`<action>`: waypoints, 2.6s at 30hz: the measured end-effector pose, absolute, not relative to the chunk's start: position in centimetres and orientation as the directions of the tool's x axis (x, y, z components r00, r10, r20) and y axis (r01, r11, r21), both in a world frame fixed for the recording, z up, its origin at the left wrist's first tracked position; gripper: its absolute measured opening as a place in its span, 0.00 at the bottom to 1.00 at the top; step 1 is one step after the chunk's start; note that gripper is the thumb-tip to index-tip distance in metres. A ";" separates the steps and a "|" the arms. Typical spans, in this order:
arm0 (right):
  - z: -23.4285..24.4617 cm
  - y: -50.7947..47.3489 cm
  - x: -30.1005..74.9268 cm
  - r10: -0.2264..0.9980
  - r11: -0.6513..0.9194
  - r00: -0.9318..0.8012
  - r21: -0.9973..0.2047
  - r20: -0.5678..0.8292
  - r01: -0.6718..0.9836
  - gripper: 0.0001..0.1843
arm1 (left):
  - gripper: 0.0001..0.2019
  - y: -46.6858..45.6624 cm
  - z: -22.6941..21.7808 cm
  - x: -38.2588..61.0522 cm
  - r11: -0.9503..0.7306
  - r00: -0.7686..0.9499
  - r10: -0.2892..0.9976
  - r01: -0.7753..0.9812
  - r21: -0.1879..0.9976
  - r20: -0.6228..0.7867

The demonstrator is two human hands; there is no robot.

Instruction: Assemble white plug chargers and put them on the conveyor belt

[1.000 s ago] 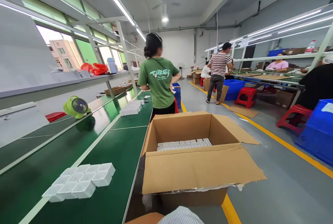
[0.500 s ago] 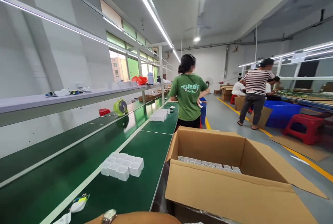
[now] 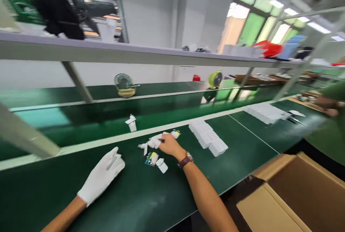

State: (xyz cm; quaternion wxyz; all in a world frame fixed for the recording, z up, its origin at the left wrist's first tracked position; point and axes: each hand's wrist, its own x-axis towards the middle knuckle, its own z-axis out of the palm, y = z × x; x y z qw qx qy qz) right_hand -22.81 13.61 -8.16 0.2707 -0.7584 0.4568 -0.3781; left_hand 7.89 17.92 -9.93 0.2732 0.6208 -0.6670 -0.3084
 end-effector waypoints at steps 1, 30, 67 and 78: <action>-8.6 13.6 -23.3 -0.912 -0.407 0.256 -0.779 0.320 -0.477 0.20 | 0.39 18.0 -10.2 8.0 0.023 -0.095 -0.994 -0.604 0.797 -0.044; -10.1 13.3 -25.5 -0.896 -0.209 0.108 -0.194 0.430 -0.958 0.25 | 0.40 18.5 -11.3 9.1 0.277 -0.336 -0.940 -0.654 0.704 0.058; -8.5 17.6 -15.2 -0.771 -0.633 0.411 -0.653 0.486 -0.415 0.26 | 0.42 20.6 -12.3 9.3 0.456 -0.287 -0.889 -0.615 0.644 0.356; -9.5 19.9 -14.7 -0.693 -0.719 0.491 -0.554 0.527 -0.420 0.27 | 0.37 19.5 -13.0 9.1 0.499 -0.315 -0.866 -0.596 0.630 0.388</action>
